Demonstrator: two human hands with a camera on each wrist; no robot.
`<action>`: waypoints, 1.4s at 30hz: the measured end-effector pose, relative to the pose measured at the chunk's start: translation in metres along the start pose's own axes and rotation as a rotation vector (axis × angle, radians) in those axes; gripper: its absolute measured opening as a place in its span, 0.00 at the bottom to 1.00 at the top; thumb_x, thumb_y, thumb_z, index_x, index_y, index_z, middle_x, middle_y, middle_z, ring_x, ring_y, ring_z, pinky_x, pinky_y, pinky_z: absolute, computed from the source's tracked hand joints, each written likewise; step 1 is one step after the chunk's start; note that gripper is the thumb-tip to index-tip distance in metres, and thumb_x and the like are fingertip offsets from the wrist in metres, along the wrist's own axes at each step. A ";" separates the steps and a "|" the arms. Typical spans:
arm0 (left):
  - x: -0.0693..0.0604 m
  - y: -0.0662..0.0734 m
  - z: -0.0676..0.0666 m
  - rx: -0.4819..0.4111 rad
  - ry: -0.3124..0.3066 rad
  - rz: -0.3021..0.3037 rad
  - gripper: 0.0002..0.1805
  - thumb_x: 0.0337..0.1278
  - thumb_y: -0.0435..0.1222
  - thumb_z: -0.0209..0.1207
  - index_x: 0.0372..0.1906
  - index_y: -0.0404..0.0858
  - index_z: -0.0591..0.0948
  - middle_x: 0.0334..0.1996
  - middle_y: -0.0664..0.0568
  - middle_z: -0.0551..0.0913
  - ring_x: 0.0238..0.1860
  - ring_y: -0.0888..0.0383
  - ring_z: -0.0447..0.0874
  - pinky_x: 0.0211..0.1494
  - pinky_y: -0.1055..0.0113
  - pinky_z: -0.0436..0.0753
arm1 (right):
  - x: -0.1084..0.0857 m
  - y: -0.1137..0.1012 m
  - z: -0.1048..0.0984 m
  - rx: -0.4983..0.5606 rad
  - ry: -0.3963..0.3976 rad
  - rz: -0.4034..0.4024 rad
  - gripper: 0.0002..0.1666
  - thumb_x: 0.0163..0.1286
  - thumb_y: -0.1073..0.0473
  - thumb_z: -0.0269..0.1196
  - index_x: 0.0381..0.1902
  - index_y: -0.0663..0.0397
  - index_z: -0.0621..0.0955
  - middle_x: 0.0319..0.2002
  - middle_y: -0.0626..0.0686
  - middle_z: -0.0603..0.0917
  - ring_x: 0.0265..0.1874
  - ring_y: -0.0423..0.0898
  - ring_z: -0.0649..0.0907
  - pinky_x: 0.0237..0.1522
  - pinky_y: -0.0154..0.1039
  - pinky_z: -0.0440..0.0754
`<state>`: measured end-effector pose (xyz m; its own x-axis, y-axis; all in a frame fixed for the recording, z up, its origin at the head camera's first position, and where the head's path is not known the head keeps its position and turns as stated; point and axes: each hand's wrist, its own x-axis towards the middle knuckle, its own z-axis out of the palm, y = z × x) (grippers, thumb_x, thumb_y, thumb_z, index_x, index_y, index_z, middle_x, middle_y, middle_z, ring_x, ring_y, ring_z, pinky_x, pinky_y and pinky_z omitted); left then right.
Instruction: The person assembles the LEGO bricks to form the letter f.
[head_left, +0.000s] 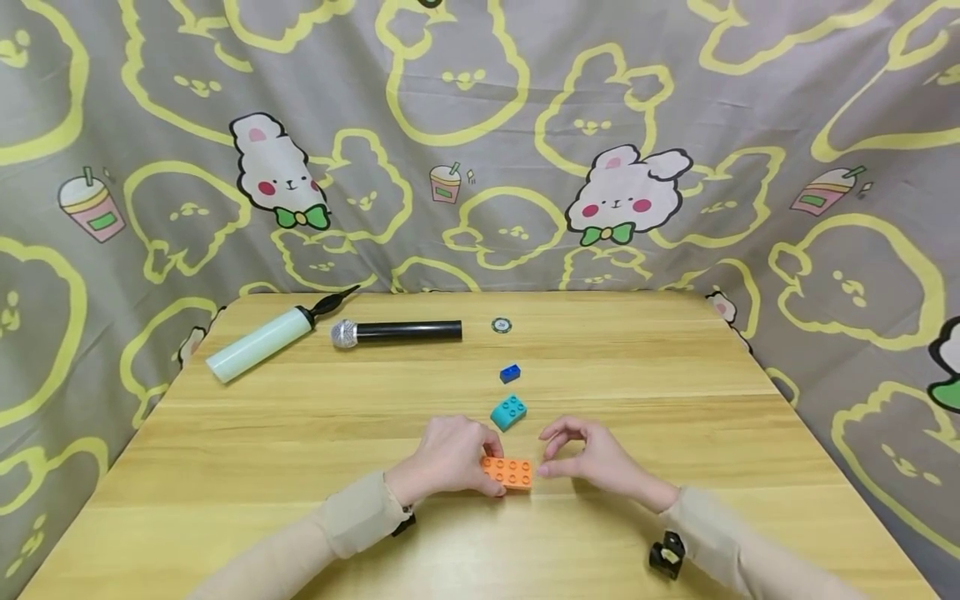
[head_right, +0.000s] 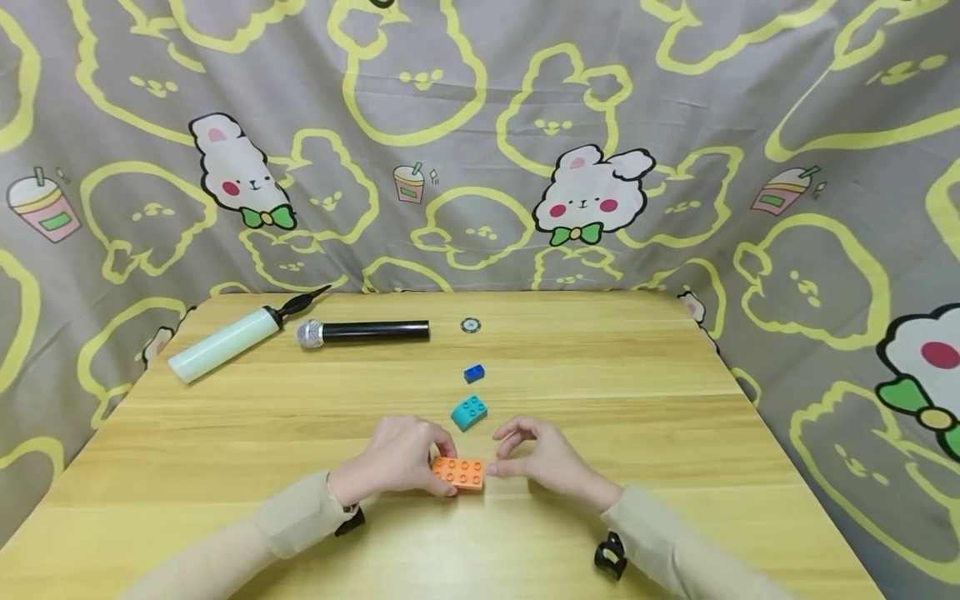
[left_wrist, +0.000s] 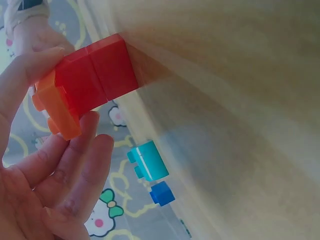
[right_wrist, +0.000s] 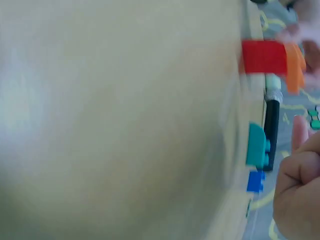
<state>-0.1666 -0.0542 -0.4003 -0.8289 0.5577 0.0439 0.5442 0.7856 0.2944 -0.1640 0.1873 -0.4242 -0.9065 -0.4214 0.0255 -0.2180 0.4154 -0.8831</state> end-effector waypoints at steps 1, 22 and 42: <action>0.000 0.000 0.000 -0.002 0.004 -0.003 0.18 0.25 0.57 0.74 0.25 0.56 0.83 0.13 0.68 0.67 0.17 0.68 0.61 0.21 0.68 0.59 | 0.003 0.000 -0.004 -0.004 0.022 0.007 0.27 0.50 0.56 0.74 0.46 0.61 0.79 0.33 0.52 0.85 0.40 0.46 0.80 0.52 0.55 0.72; -0.006 -0.001 0.003 -0.032 0.023 -0.044 0.17 0.27 0.57 0.74 0.26 0.57 0.82 0.25 0.71 0.81 0.22 0.71 0.68 0.25 0.68 0.63 | 0.118 0.022 0.006 0.035 0.310 0.328 0.31 0.51 0.51 0.75 0.52 0.56 0.80 0.49 0.58 0.83 0.48 0.51 0.82 0.46 0.40 0.80; -0.006 0.002 0.002 -0.009 0.029 -0.036 0.18 0.27 0.58 0.73 0.27 0.57 0.83 0.24 0.72 0.80 0.23 0.71 0.69 0.26 0.68 0.63 | 0.134 0.019 0.018 -0.110 0.301 0.289 0.29 0.52 0.54 0.74 0.52 0.53 0.81 0.47 0.57 0.84 0.47 0.53 0.81 0.51 0.48 0.76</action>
<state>-0.1605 -0.0556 -0.4025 -0.8514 0.5211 0.0604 0.5129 0.8026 0.3047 -0.2831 0.1244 -0.4459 -0.9975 -0.0280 -0.0655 0.0377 0.5724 -0.8191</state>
